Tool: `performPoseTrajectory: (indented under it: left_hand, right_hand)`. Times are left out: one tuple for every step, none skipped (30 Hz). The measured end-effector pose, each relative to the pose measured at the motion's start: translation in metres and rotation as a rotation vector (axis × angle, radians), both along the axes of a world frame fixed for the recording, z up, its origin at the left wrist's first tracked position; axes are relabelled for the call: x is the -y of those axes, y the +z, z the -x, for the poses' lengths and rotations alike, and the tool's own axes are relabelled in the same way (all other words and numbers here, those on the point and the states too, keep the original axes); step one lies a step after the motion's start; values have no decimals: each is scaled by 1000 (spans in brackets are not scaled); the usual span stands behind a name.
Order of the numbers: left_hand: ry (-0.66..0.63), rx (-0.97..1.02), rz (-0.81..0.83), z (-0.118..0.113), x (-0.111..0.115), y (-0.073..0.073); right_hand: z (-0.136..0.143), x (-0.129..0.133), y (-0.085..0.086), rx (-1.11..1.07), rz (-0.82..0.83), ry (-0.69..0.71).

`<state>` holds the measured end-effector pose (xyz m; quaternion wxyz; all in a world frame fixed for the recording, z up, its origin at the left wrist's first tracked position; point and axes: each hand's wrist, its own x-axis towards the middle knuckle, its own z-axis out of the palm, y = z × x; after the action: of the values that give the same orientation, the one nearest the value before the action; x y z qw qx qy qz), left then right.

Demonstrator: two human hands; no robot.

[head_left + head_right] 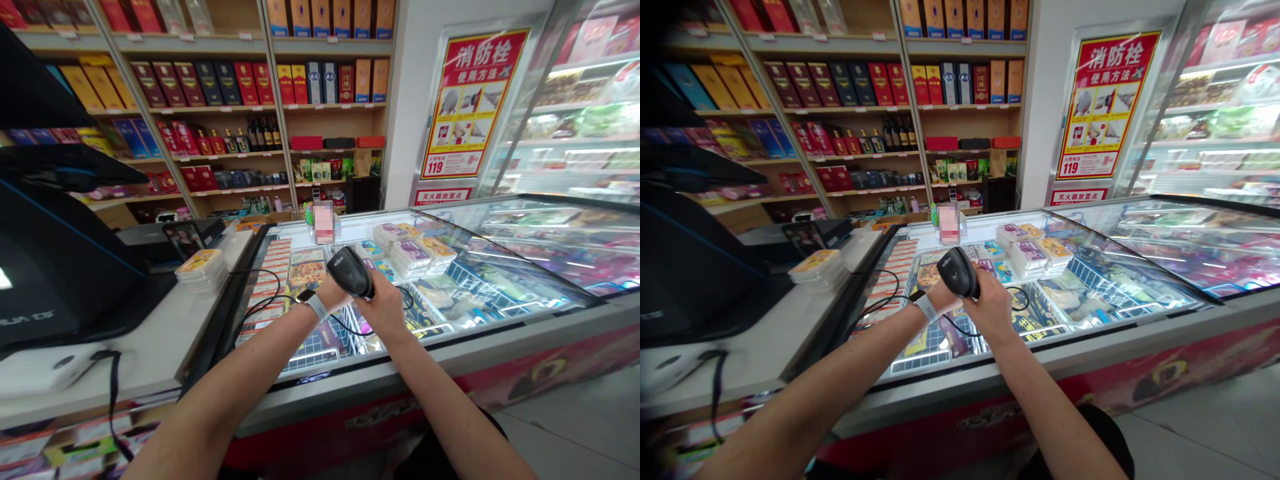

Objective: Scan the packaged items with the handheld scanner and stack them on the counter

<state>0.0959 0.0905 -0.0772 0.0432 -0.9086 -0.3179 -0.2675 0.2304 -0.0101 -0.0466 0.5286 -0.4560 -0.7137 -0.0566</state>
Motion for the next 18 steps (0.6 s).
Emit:
performPoseTrajectory:
  left_hand:
    - [17,-11,-7,4,1,1]
    - [37,-21,-17,9,2,3]
    - [55,-27,-27,14,3,5]
    - [75,-29,-36,19,5,7]
    - [96,-26,-46,24,6,9]
    - [120,-20,-53,29,8,12]
    - [146,-12,-59,35,10,15]
    - [172,-4,-61,41,12,17]
    - [198,3,-62,47,15,20]
    - [223,9,-62,53,17,22]
    - [247,15,-62,59,19,25]
    - [266,22,-61,65,22,27]
    - [286,23,-63,71,24,29]
    - [308,14,-67,76,25,32]
    - [336,-6,-74,81,27,34]
    - [367,-35,-81,86,28,36]
    - [400,-67,-86,90,29,38]
    - [433,-92,-89,94,30,39]
  right_hand:
    - [0,0,0,-4,-1,-3]
    - [0,0,-1,-6,3,-4]
    - [0,0,-1,-8,8,-3]
    - [-1,0,-1,-11,11,-1]
    - [-1,0,-1,-12,15,3]
    - [-1,0,-1,-15,17,4]
    - [-1,0,-1,-16,19,4]
    - [-1,0,-1,-17,22,0]
    - [-1,-1,-1,-16,26,-7]
    - [-1,-1,-1,-14,30,-13]
    - [-2,-1,-2,-10,32,-17]
    - [-1,-1,-2,-7,32,-17]
    - [-1,-1,-2,-3,33,-14]
    - [-1,-1,-2,0,32,-11]
    - [-1,-1,-3,4,32,-5]
    - [-1,-1,-3,8,31,-1]
    - [-1,-1,-3,14,31,1]
    - [-1,-1,-3,20,29,1]
